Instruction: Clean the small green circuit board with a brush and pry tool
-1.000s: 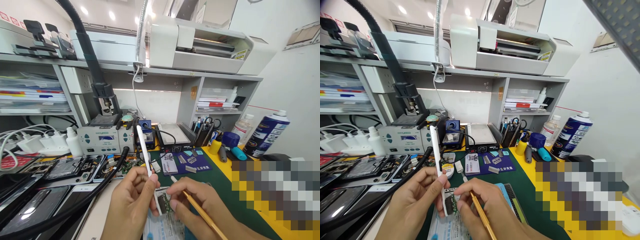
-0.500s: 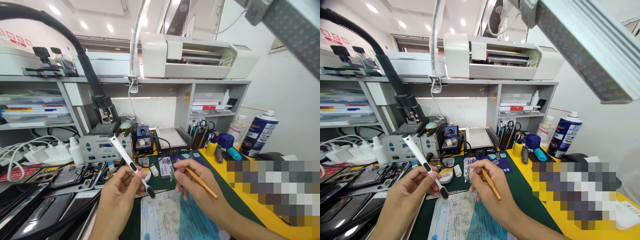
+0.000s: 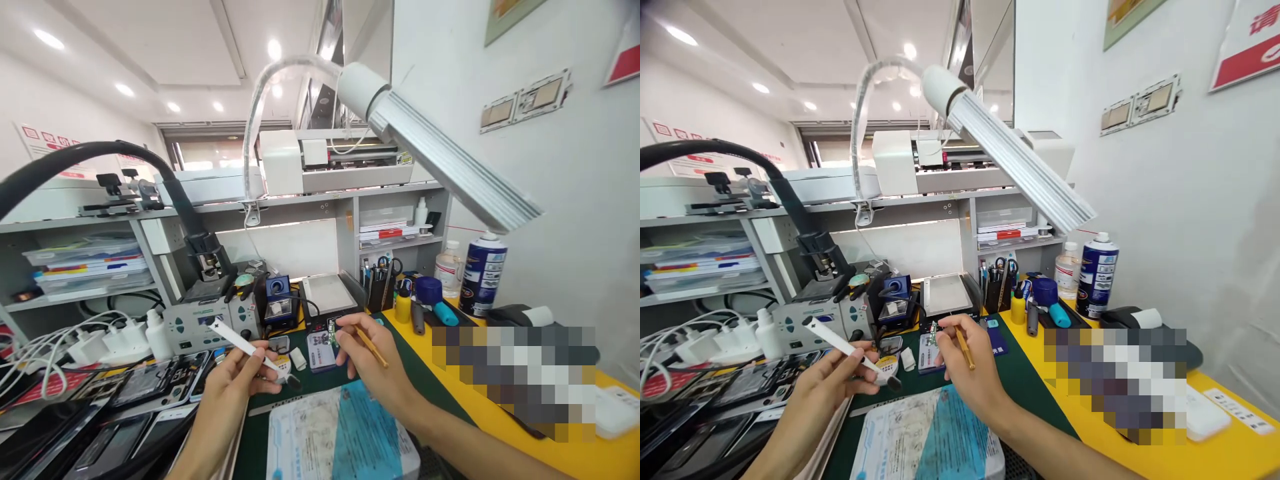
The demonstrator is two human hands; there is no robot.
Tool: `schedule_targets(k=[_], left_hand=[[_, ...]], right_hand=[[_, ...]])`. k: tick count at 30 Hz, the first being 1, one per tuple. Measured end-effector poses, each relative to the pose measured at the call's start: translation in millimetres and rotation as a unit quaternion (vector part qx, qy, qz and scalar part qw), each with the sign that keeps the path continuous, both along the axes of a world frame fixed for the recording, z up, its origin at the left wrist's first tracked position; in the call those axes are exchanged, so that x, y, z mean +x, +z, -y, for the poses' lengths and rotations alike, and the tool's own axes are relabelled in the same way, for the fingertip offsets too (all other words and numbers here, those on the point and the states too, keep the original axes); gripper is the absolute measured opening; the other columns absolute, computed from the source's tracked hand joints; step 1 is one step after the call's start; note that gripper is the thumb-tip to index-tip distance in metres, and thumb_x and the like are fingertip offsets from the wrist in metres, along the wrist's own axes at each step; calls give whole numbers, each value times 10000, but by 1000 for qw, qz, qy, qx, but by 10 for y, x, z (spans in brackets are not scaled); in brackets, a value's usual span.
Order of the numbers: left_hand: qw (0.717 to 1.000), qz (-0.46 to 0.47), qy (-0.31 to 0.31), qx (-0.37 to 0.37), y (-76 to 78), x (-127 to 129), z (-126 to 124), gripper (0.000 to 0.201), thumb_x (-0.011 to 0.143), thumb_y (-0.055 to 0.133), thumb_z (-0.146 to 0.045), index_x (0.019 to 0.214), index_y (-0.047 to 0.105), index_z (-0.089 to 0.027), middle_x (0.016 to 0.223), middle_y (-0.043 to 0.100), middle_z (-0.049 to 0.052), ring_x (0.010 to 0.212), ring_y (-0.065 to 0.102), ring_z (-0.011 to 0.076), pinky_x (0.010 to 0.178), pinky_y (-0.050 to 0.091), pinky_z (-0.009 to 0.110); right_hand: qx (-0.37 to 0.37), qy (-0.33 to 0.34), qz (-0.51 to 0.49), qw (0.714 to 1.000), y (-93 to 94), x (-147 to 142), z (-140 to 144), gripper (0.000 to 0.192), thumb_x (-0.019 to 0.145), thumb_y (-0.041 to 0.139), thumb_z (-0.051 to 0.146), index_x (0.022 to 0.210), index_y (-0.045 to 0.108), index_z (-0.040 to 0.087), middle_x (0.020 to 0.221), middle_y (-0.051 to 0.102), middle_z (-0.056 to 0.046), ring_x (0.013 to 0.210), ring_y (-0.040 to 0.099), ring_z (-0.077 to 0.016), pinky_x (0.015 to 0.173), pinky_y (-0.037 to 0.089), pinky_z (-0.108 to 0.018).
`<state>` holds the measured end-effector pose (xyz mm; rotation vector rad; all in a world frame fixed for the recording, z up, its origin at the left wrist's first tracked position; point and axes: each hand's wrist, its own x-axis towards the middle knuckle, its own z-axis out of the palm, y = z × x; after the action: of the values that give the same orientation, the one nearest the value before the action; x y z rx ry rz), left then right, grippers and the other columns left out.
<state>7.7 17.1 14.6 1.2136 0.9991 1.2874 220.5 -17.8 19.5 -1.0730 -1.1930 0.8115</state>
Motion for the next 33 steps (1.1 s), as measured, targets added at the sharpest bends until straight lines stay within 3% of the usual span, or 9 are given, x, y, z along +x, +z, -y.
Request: schedule_targets(k=[3, 7, 10, 17, 22, 26, 28, 31, 33], left_hand=[[997, 58, -33, -49, 28, 171, 11, 223, 849, 744, -219, 1020, 676, -94, 962, 753, 128, 776, 746, 221, 764, 656, 367], [988, 101, -75, -87, 108, 281, 0, 298, 896, 662, -102, 1189, 609, -103, 1169, 722, 186, 882, 777, 265, 892, 632, 455], [988, 99, -62, -99, 123, 264, -28, 271, 921, 617, -85, 1191, 597, -95, 1194, 711, 206, 850, 784, 252, 870, 639, 430], [989, 64, -72, -114, 70, 225, -29, 142, 833, 664, -2, 932, 713, -91, 1127, 744, 176, 741, 781, 218, 746, 668, 348], [990, 43, -83, -101, 69, 158, -57, 129, 858, 619, -27, 916, 711, -96, 1069, 753, 158, 714, 771, 203, 728, 665, 350], [991, -18, -111, -67, -32, 186, -102, 90, 901, 617, -89, 947, 687, -121, 1007, 756, 83, 748, 760, 173, 741, 645, 342], [988, -83, -122, -35, -76, 214, -130, 87, 923, 638, -150, 998, 675, -126, 823, 740, 16, 599, 708, 131, 589, 604, 273], [975, -197, -98, 39, -55, 202, -164, 160, 917, 660, -243, 1042, 693, -149, 579, 623, -60, 365, 489, 86, 390, 388, 194], [958, -260, -65, 99, 17, 135, -181, 184, 890, 665, -284, 1041, 727, -200, 714, 691, -5, 439, 498, 109, 432, 368, 214]], right_hand=[[21, -14, -5, 1000, -6, 28, -27, 262, 883, 645, 421, 985, 592, 185, 663, 593, 34, 515, 591, -138, 417, 445, -225], [34, -29, -7, 999, 20, 70, -50, 257, 890, 637, 410, 999, 589, 183, 650, 607, 33, 478, 557, -123, 422, 450, -226], [39, -31, -8, 999, 47, 86, -46, 256, 890, 639, 404, 999, 589, 179, 655, 608, 26, 487, 559, -125, 420, 454, -223], [30, -5, 2, 1000, 32, 17, 13, 260, 886, 645, 416, 983, 597, 179, 631, 606, 29, 478, 563, -128, 408, 444, -220], [19, 3, 5, 1000, 18, -14, 27, 246, 887, 644, 404, 977, 598, 180, 625, 603, 31, 482, 566, -134, 395, 432, -216], [10, 4, 6, 1000, 32, -26, 31, 236, 882, 643, 392, 970, 593, 180, 616, 597, 39, 450, 536, -119, 395, 424, -215], [4, 4, 6, 1000, 36, -30, 32, 232, 882, 640, 387, 972, 589, 179, 616, 591, 42, 458, 541, -119, 401, 426, -214], [-6, 9, 6, 1000, 34, -26, 36, 233, 888, 639, 384, 986, 588, 179, 632, 593, 40, 482, 555, -123, 413, 436, -214], [-14, 13, 4, 1000, 28, -24, 40, 233, 889, 646, 384, 986, 588, 180, 643, 597, 38, 495, 560, -126, 419, 440, -218]])
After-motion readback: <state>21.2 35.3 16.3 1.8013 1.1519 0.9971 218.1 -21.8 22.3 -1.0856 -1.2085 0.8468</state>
